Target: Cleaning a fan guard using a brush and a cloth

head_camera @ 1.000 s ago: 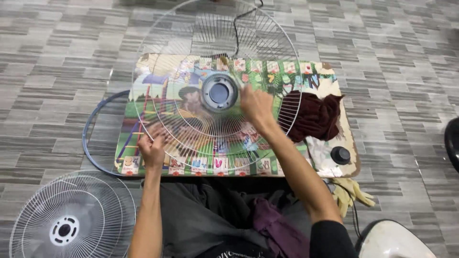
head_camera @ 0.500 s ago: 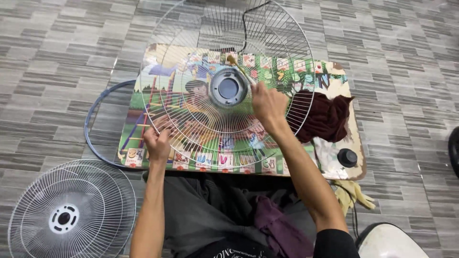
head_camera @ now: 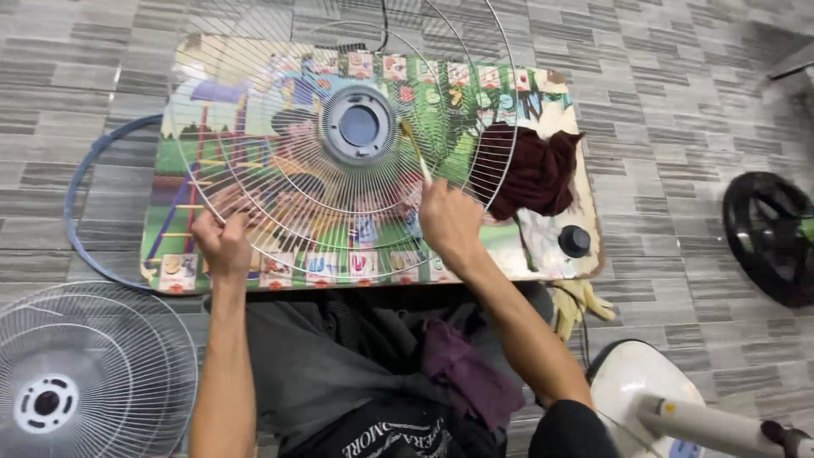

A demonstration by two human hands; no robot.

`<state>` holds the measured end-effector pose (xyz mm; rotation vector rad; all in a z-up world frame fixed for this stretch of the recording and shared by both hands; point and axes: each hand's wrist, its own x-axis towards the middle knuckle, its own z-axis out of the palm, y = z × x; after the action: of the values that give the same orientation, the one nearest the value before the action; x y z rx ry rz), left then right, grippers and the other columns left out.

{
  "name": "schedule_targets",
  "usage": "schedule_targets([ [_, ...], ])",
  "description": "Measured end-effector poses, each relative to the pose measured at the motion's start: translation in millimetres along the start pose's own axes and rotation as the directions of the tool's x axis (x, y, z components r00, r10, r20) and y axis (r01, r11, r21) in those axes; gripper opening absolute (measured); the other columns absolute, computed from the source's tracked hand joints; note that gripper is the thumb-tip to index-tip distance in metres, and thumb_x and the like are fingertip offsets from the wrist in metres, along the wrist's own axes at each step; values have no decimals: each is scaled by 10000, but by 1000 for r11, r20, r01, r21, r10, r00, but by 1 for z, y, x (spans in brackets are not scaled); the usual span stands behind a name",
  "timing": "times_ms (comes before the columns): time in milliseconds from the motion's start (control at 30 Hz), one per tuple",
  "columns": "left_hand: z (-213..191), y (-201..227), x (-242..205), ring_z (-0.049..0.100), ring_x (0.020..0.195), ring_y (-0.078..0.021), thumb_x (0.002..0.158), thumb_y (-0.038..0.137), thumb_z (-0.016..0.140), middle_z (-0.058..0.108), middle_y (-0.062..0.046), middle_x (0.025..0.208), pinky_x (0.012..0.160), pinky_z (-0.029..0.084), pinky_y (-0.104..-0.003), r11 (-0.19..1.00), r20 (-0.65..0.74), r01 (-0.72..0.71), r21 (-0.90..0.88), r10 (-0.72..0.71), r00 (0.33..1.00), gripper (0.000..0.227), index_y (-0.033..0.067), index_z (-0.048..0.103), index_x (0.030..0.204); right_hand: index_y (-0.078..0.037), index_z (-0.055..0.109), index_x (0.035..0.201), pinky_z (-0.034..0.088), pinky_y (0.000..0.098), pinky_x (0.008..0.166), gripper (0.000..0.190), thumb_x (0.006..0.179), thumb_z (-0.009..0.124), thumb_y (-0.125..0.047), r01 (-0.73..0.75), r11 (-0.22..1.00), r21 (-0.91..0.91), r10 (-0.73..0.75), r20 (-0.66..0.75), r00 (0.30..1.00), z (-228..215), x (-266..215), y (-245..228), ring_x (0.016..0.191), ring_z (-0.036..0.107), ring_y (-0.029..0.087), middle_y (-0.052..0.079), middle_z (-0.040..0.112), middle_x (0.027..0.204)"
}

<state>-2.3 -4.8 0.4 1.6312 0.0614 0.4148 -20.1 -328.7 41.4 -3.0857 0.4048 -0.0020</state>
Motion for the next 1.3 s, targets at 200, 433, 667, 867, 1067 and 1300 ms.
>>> schedule_targets([
  [200,-3,5,3,694,763,-186,753,-15,561,698,-113,837,706,591,-334,996,18,-25,-88,27,999,271,-1,738,958,14,628,1031,564,606,646,507,1076,294,-365,57,998,-30,-60,-105,993,13,6,4,721,746,456,239,724,771],
  [433,-3,-12,6,700,717,-165,727,-21,546,721,-114,849,632,603,-317,995,29,-29,-95,32,999,355,2,757,1011,-76,605,880,567,563,576,397,1044,325,-305,49,996,-76,-69,-282,957,12,39,12,645,744,407,110,679,679],
  [667,-6,-35,4,696,774,-209,770,-60,497,699,-196,918,692,608,-315,977,40,-21,-211,30,999,453,-97,672,1187,-75,582,879,569,580,625,401,1057,350,-351,106,980,-167,-142,-223,964,-5,41,13,696,748,421,159,696,725],
  [867,-2,-41,6,704,859,-252,762,-97,500,711,-246,985,740,609,-381,979,10,-72,-190,75,997,481,-117,677,1209,-88,624,919,565,583,638,444,1069,313,-367,95,946,-311,-136,-113,984,-5,24,37,718,752,420,135,702,751],
  [1067,1,-26,5,719,904,-213,750,-67,529,742,-183,998,779,612,-379,990,-5,-73,-117,73,997,461,-36,728,1164,-100,594,927,567,582,624,389,1078,346,-359,82,941,-328,-195,-328,925,-27,104,8,711,751,417,119,705,739],
  [1300,3,-17,3,714,855,-227,758,-81,492,727,-213,984,711,616,-357,980,-7,-12,-197,10,1000,473,-76,694,1185,-99,629,935,573,552,598,412,1094,302,-291,116,905,-410,-237,-257,937,-38,132,1,728,768,374,126,724,738],
])
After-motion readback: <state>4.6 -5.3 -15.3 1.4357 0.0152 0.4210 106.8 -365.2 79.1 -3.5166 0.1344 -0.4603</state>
